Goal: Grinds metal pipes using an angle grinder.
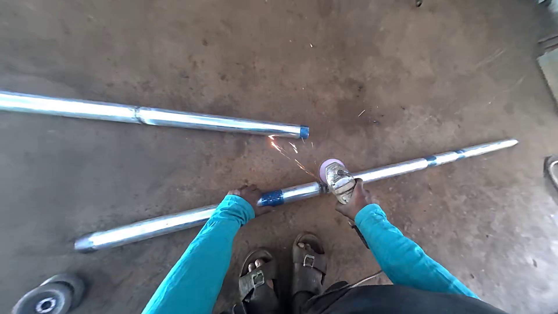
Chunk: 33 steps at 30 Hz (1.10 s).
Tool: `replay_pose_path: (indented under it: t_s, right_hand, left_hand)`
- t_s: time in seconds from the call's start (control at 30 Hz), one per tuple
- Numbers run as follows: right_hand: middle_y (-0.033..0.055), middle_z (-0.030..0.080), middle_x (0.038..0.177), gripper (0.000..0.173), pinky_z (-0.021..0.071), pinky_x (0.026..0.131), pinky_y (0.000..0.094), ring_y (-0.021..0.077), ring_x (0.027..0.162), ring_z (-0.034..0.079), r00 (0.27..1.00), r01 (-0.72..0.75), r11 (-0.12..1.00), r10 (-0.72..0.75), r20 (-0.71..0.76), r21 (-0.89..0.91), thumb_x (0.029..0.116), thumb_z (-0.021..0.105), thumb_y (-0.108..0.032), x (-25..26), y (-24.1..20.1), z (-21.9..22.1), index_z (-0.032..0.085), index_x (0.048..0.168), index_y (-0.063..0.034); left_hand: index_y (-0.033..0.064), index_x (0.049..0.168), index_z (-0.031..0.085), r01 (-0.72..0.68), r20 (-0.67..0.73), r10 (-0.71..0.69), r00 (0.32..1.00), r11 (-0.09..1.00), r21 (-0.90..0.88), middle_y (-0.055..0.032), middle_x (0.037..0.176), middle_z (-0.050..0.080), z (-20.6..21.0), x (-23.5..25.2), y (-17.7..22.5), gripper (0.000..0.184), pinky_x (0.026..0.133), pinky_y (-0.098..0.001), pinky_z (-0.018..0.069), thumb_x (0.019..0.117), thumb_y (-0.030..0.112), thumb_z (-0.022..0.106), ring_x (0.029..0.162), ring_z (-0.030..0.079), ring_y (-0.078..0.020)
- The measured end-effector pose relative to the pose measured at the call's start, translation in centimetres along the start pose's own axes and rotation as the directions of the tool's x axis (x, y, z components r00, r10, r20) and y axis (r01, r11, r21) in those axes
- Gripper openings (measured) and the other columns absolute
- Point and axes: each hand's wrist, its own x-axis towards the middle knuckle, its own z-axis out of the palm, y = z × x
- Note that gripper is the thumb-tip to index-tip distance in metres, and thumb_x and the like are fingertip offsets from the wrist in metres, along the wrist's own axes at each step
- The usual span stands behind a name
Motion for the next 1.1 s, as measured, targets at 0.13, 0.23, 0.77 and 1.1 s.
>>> replay_pose_path:
  t_s: [0.13, 0.23, 0.77, 1.1]
  right_hand:
    - [0.0242, 0.07, 0.122, 0.106, 0.054, 0.093, 0.0627, 0.0429, 0.113, 0.069, 1.0, 0.02, 1.0, -0.02, 0.018, 0.0, 0.0715, 0.092, -0.041, -0.2, -0.5, 0.0, 0.035, 0.154, -0.0073]
    - [0.0262, 0.069, 0.122, 0.108, 0.0537, 0.094, 0.0636, 0.0447, 0.113, 0.069, 1.0, -0.007, 1.0, 0.007, 0.004, 0.015, 0.0708, 0.093, -0.04, 0.1, -0.2, -0.3, 0.034, 0.154, -0.0057]
    - [0.0252, 0.068, 0.125, 0.112, 0.0531, 0.095, 0.064, 0.0439, 0.115, 0.068, 0.998, -0.036, 0.999, 0.037, 0.043, -0.006, 0.0717, 0.091, -0.044, 0.3, -0.1, -0.9, 0.029, 0.158, -0.0071]
    - [0.0255, 0.069, 0.123, 0.113, 0.0537, 0.095, 0.0626, 0.0437, 0.115, 0.069, 0.998, 0.0, 0.999, 0.003, 0.066, -0.052, 0.0714, 0.092, -0.043, 0.5, -1.1, -1.5, 0.028, 0.157, -0.0048]
  left_hand:
    - [0.006, 0.13, 0.066, -0.004, 0.006, 0.004, 1.0, 1.0, -0.021, -0.0164, 0.138, 0.062, 0.1, 0.1, -0.2, 0.072, 0.105, -0.0574, 0.0485, 0.091, 0.066, 0.066, 0.132, 0.058, -0.0355]
    - [0.0087, 0.136, 0.064, 0.001, 0.024, 0.0, 1.0, 1.0, -0.03, -0.0165, 0.141, 0.061, -0.1, 0.0, -0.1, 0.074, 0.105, -0.0599, 0.0478, 0.0912, 0.067, 0.065, 0.133, 0.057, -0.0363]
    - [0.0104, 0.14, 0.061, -0.016, 0.014, 0.016, 1.0, 1.0, -0.022, -0.0177, 0.144, 0.058, 0.5, 0.8, -0.7, 0.076, 0.108, -0.0582, 0.0472, 0.0904, 0.067, 0.066, 0.133, 0.057, -0.036]
    - [0.0072, 0.131, 0.066, 0.0, -0.042, 0.0, 0.999, 1.0, -0.017, -0.0155, 0.14, 0.061, 0.8, -0.1, -0.3, 0.071, 0.104, -0.0596, 0.0487, 0.0901, 0.065, 0.068, 0.134, 0.056, -0.0367]
